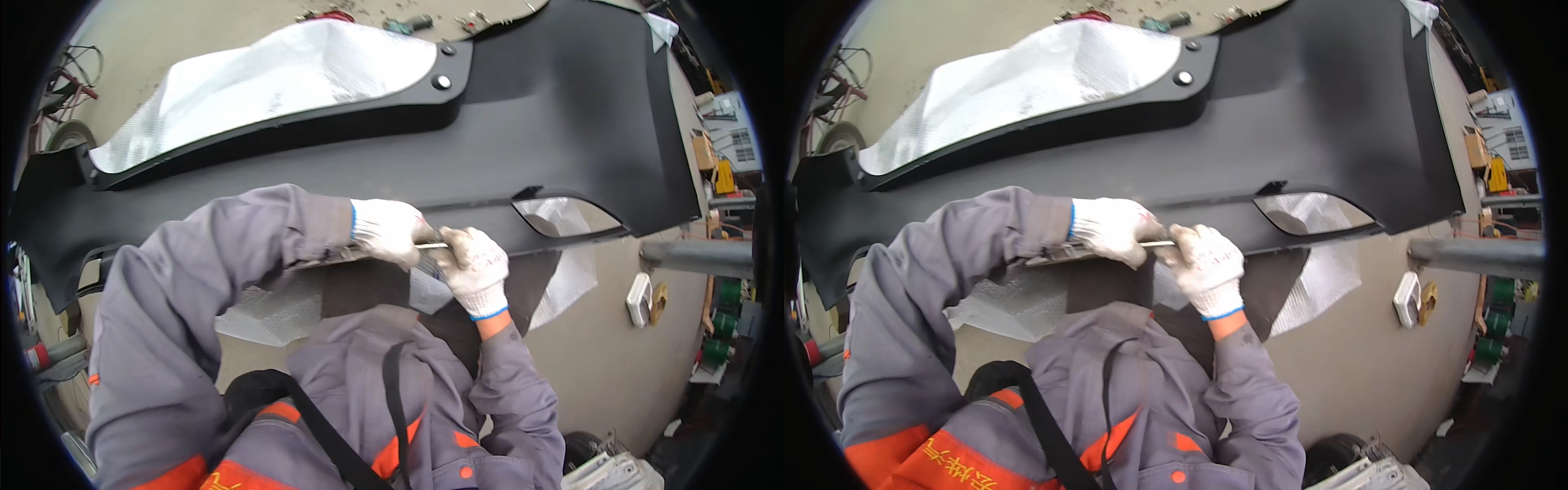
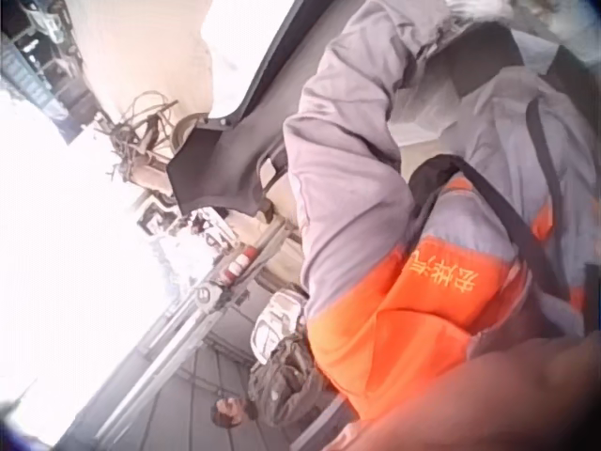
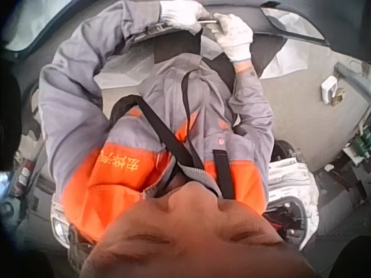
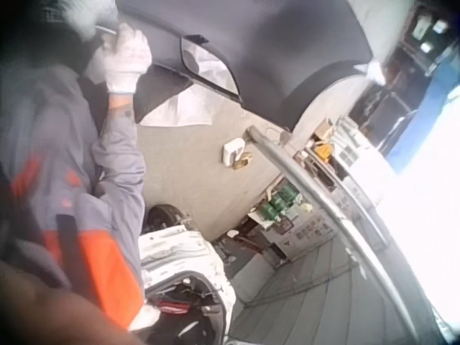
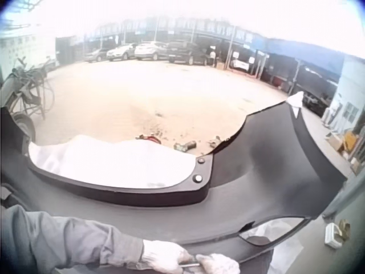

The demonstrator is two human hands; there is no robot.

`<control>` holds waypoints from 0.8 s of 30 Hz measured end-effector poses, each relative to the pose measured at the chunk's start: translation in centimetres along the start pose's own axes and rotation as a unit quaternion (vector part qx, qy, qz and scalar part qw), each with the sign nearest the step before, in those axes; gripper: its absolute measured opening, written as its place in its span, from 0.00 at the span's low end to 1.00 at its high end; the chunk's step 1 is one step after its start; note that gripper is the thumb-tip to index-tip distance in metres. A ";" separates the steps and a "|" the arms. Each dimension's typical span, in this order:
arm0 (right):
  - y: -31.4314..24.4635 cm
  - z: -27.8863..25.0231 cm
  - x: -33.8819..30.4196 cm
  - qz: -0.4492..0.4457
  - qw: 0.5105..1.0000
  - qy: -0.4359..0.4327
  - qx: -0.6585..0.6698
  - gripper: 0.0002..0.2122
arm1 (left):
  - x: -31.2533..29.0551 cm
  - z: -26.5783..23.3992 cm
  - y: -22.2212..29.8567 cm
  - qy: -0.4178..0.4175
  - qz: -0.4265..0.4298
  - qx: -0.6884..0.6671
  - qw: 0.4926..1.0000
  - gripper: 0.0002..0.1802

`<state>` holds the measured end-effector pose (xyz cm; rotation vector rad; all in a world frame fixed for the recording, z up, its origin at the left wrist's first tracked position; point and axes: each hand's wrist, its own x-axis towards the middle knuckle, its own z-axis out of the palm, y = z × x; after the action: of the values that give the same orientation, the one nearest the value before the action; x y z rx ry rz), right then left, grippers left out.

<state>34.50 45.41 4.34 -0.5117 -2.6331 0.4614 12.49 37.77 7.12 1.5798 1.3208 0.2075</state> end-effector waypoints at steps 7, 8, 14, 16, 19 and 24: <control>1.9 -0.5 2.2 -0.073 0.997 0.031 -0.003 0.15 | -1.1 -2.7 2.2 -0.014 -0.053 -0.007 0.998 0.29; 1.3 -0.7 2.9 -0.078 0.996 0.043 -0.001 0.15 | -0.9 -2.8 1.5 -0.010 -0.066 -0.020 0.998 0.32; 3.2 -0.6 1.6 -0.015 0.993 -0.117 0.011 0.14 | -5.3 -7.4 1.0 -0.055 -0.107 -0.171 0.978 0.49; 3.8 0.0 0.3 -0.014 0.986 -0.163 -0.040 0.12 | -8.8 -8.9 1.0 0.041 -0.130 -0.144 0.980 0.50; 3.6 -0.1 -0.4 -0.015 0.980 -0.187 -0.060 0.14 | -15.0 -8.5 -1.6 0.091 -0.168 -0.090 0.978 0.50; 3.1 0.7 0.3 -0.008 0.983 -0.177 -0.056 0.18 | -26.6 -0.3 -5.8 0.155 -0.281 -0.059 0.945 0.45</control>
<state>34.78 48.10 2.58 -0.4801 -3.0163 0.4353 -1.54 15.73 14.73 1.0407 1.9122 0.1776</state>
